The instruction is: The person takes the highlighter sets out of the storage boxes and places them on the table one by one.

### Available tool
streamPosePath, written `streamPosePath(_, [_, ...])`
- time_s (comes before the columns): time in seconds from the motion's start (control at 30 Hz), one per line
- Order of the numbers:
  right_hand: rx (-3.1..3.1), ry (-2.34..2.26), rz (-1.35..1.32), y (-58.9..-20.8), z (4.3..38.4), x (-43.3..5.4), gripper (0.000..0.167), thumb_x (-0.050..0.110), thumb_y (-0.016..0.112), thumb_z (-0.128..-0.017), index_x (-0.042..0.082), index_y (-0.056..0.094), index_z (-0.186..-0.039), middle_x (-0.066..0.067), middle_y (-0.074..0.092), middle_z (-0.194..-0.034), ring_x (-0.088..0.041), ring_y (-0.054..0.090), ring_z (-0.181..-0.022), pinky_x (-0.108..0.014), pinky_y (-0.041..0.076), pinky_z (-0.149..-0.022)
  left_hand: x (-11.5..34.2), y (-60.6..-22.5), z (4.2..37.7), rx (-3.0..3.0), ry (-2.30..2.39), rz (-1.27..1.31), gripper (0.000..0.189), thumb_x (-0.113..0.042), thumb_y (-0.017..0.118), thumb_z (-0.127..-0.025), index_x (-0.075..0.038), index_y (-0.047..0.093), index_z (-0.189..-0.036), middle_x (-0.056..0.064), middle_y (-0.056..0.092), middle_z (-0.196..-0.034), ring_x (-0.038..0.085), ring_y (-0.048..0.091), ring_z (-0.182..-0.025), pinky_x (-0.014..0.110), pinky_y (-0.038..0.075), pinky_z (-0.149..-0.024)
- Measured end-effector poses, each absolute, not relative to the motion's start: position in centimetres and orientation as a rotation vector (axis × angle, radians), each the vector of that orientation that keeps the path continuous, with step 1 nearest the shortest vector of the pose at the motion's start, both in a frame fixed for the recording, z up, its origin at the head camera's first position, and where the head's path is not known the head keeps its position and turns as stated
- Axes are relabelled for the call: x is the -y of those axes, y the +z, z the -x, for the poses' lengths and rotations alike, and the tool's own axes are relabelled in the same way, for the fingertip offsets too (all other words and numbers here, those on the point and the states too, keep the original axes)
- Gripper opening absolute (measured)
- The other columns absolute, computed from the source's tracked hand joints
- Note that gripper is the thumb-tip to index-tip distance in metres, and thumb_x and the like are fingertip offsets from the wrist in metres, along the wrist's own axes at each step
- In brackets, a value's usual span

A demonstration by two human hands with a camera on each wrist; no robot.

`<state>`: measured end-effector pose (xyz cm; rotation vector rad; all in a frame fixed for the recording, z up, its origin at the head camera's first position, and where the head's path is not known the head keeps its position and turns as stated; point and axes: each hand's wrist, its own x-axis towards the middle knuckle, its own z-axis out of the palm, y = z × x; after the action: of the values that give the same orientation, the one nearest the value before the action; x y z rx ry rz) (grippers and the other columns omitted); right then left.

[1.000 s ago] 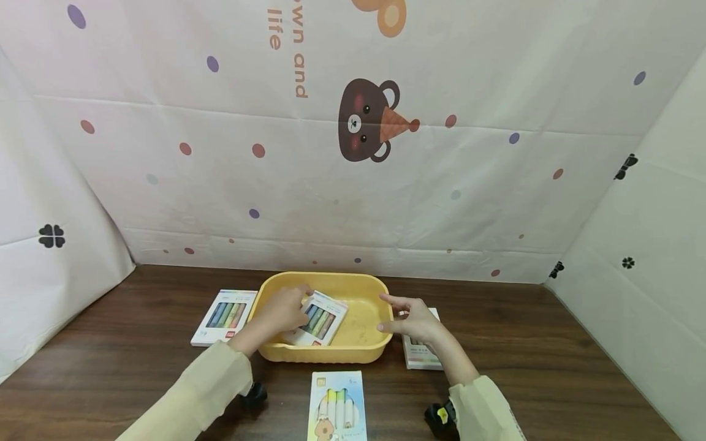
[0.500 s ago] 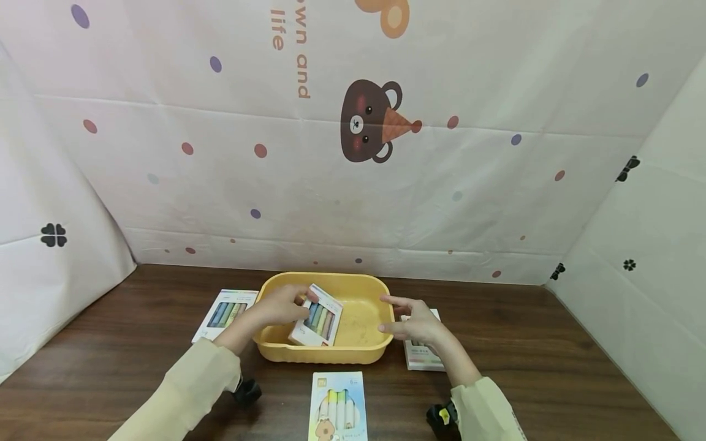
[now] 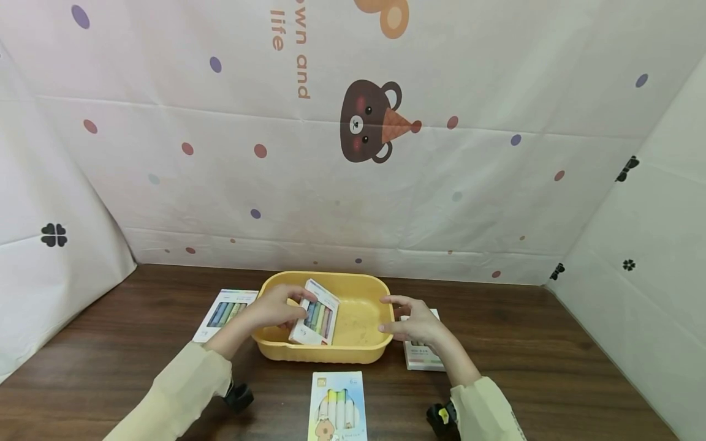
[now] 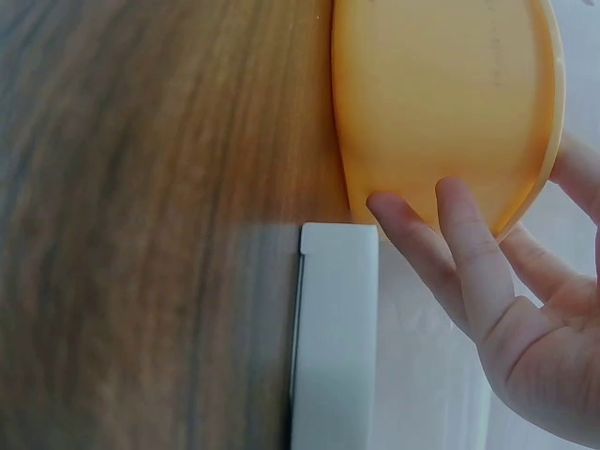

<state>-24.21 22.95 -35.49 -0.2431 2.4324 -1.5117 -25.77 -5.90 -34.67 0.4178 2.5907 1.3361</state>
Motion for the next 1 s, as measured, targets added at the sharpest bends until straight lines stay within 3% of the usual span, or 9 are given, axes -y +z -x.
streamPosePath(0.57, [-2.423,-1.526,0.236,-35.6,24.2,-22.8,0.067,0.016,0.075,-0.075,0.002,0.044,-0.133,-0.025,0.049,-0.112,-0.020,0.064,-0.076,-0.039,0.053,-0.070,8.3,-33.9,25.6,-2.607,1.543,-0.267,0.030,-0.008,0.066,-0.079,-0.014,0.066,-0.108,0.012,0.057,-0.113,0.017,0.058,-0.061,0.027,0.050,-0.053])
streamPosePath(1.0, [-2.432,-1.522,0.234,-35.7,24.4,-23.0,0.068,0.018,0.076,-0.074,0.003,0.045,-0.133,-0.025,0.049,-0.112,-0.020,0.064,-0.075,-0.038,0.053,-0.069,10.4,-33.6,24.9,-2.532,1.629,-0.233,0.033,-0.014,0.066,-0.081,-0.015,0.063,-0.114,0.012,0.057,-0.115,0.019,0.059,-0.070,0.032,0.052,-0.060])
